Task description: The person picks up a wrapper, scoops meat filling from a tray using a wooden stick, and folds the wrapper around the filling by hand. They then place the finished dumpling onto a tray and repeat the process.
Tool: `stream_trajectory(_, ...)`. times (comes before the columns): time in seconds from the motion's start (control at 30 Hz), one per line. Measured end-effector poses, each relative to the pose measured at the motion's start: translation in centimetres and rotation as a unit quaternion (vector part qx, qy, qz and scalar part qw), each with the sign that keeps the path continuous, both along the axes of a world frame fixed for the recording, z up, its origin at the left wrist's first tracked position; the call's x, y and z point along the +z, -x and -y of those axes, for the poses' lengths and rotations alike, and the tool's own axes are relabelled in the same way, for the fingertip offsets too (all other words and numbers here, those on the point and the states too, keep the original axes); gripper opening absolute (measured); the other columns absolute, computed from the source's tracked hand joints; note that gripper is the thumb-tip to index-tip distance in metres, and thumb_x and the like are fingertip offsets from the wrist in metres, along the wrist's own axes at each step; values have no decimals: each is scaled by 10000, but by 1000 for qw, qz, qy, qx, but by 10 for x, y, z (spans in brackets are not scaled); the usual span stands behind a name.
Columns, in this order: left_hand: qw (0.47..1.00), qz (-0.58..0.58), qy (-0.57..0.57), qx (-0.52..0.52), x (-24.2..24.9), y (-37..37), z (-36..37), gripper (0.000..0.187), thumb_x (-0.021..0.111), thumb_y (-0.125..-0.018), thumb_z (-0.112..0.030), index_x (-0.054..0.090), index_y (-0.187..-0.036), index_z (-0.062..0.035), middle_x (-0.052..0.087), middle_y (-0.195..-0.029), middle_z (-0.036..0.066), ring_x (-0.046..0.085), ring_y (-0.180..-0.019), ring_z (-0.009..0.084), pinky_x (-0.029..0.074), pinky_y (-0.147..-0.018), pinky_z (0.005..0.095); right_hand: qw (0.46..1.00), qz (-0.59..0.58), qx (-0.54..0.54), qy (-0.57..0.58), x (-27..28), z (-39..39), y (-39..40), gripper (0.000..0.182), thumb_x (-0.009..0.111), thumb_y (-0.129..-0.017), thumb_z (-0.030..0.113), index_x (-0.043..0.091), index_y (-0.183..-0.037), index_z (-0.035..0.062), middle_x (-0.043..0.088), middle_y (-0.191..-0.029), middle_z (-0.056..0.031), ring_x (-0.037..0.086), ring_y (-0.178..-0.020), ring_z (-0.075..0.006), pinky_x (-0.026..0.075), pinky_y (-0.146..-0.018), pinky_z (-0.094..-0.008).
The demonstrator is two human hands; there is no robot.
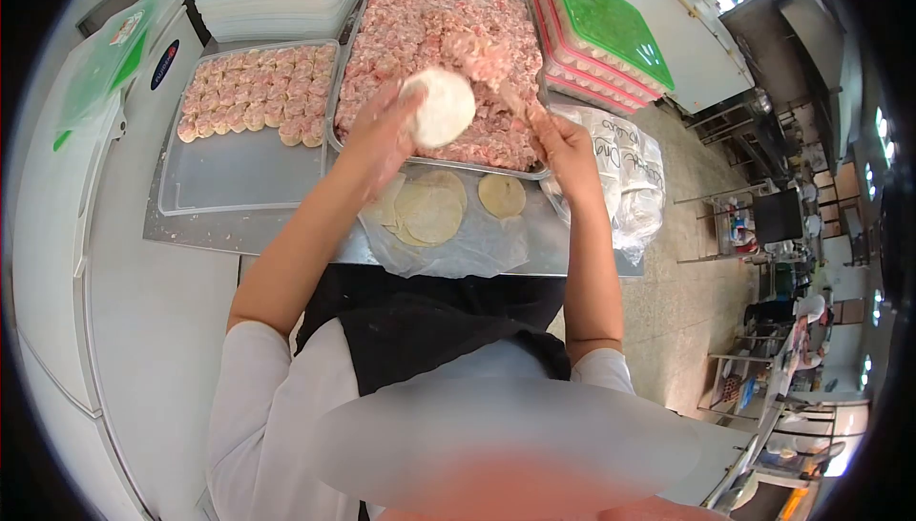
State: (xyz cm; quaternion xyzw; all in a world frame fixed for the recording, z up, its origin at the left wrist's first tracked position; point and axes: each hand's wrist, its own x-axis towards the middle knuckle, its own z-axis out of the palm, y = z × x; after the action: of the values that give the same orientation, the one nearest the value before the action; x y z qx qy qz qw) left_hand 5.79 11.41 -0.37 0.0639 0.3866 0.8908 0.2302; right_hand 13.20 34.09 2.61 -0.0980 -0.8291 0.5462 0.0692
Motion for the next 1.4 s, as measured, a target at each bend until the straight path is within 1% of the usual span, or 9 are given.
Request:
stream_trajectory(0.17,978,25,-206,-22,15,36,-19,381,411,-1001,-218,442,-1275,44,549,-1218,166,538,-1169,280,439,-1012,419,994,-71,47,62,-14,9,18,298,588,-946,315,723,-959,49,490,-650,61,386,-539,-35,277,-489,-194)
stream_trajectory(0.3,972,90,-213,51,31,40,-16,495,305,-1012,-352,434,-1288,38,525,-1242,190,538,-1147,309,417,-1008,471,935,-209,61,-280,-28,14,27,246,628,-909,195,669,-1060,6,632,-741,-90,591,-621,-184,449,-575,-302)
stream_trajectory(0.43,962,131,-216,104,7,58,-15,649,331,-973,-525,468,-1300,19,536,-1238,195,518,-1156,317,377,-1036,494,851,-27,25,-525,53,43,-4,257,621,-881,178,650,-1081,19,634,-862,-172,630,-776,-366,499,-638,-424)
stream_trajectory(0.63,969,155,-183,55,20,49,-4,721,345,-939,-602,417,-1338,-5,459,-1329,177,437,-1233,303,376,-1025,504,827,-114,106,-540,55,45,0,235,602,-877,166,639,-1072,39,608,-810,-161,617,-746,-363,496,-624,-443)
stream_trajectory(0.9,964,131,-217,80,14,62,14,581,567,-901,-379,449,-1288,38,570,-1098,173,555,-1018,258,439,-982,430,817,-161,106,-543,57,4,24,254,604,-879,262,661,-981,36,632,-808,-147,638,-775,-323,499,-643,-426)
stream_trajectory(0.97,962,123,-232,73,18,58,28,535,603,-893,-290,442,-1274,49,568,-1093,163,560,-1028,236,452,-978,408,751,19,94,-654,69,-19,30,309,575,-888,340,695,-889,55,642,-746,-141,647,-732,-311,498,-604,-421)
stream_trajectory(1.13,973,-199,115,2,25,55,66,496,629,-842,-76,455,-1306,-52,534,-1237,134,514,-1186,243,426,-1016,396,683,-32,129,-719,9,-12,19,293,556,-895,332,700,-805,93,650,-678,-122,649,-644,-312,496,-558,-436)
stream_trajectory(1.23,798,-462,383,58,19,64,79,569,656,-813,-55,455,-1338,-140,563,-1213,119,591,-1057,234,482,-927,355,738,-7,89,-669,0,1,-4,277,555,-896,299,688,-782,84,648,-681,-133,644,-636,-310,495,-562,-444)
stream_trajectory(1.4,793,-449,412,13,9,67,58,660,709,-776,-89,434,-1372,-158,548,-1263,139,585,-1058,219,469,-931,346,854,-15,38,-518,-16,-8,-11,303,564,-916,289,674,-767,50,594,-607,-158,619,-585,-267,467,-565,-406)
